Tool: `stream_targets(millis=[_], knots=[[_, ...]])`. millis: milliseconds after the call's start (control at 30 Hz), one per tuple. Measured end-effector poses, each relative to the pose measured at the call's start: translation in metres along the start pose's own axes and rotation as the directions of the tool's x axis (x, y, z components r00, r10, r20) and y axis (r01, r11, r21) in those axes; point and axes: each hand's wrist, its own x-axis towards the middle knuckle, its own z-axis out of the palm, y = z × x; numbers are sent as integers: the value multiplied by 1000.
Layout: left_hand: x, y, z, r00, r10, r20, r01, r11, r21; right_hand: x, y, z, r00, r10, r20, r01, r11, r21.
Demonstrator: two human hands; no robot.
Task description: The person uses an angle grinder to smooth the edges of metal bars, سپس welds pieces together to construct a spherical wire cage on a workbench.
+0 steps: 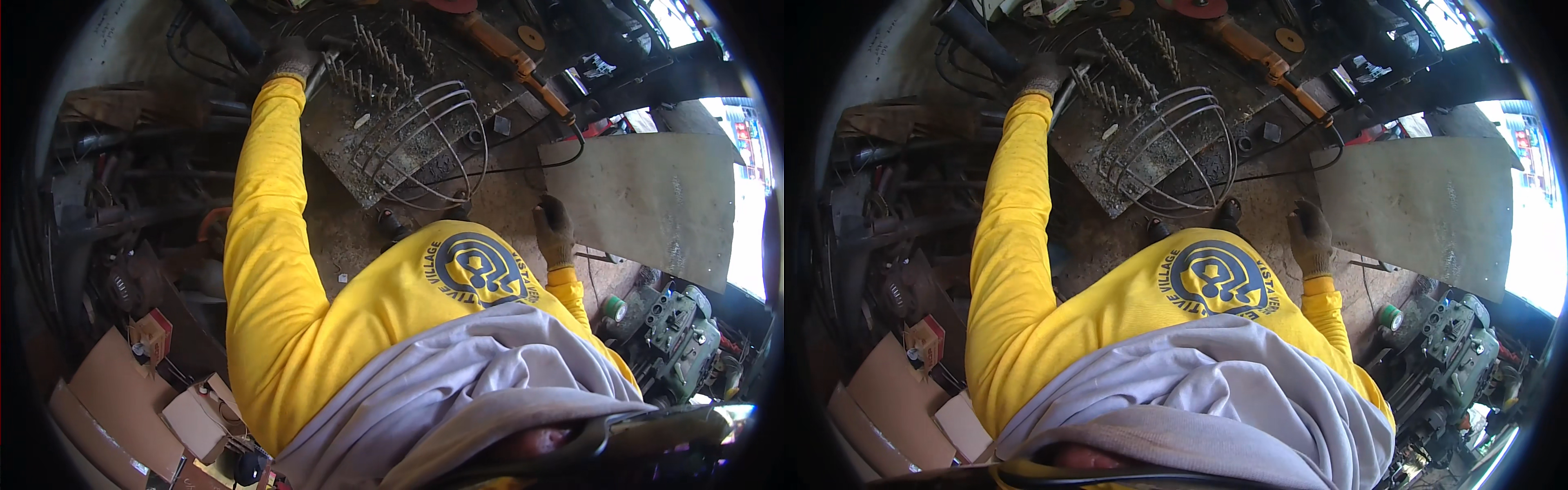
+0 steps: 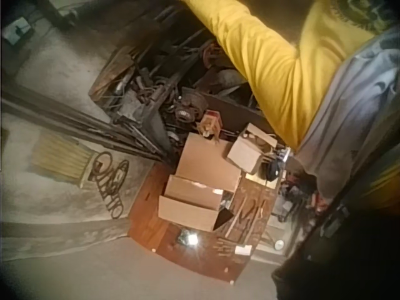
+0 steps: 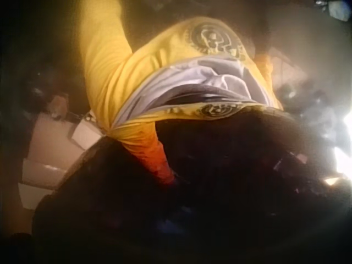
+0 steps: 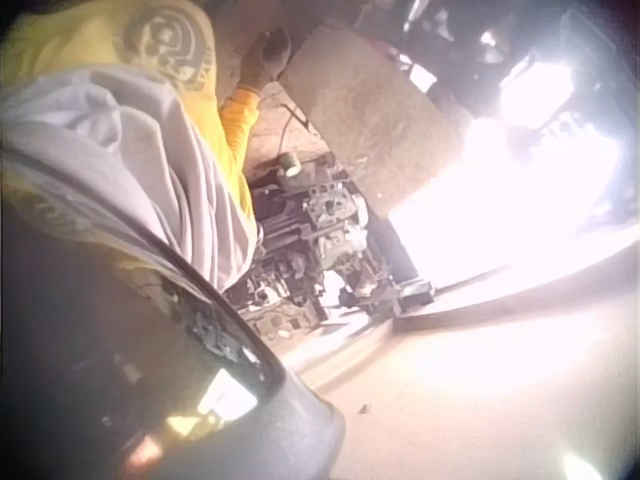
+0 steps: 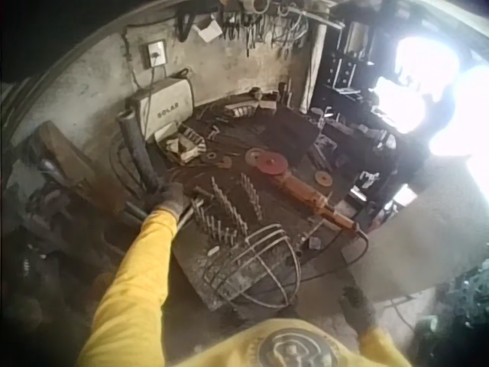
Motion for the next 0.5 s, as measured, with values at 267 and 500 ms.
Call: stream_targets(millis=[267, 500], knots=[[-15, 8, -10, 993, -118, -3, 118, 992, 50, 2, 8, 6, 1000, -25, -16, 25, 1000, -13], [-6, 17, -9, 986, -168, -3, 168, 986, -19, -8, 6, 12, 1000, -2, 9, 3, 999, -48]])
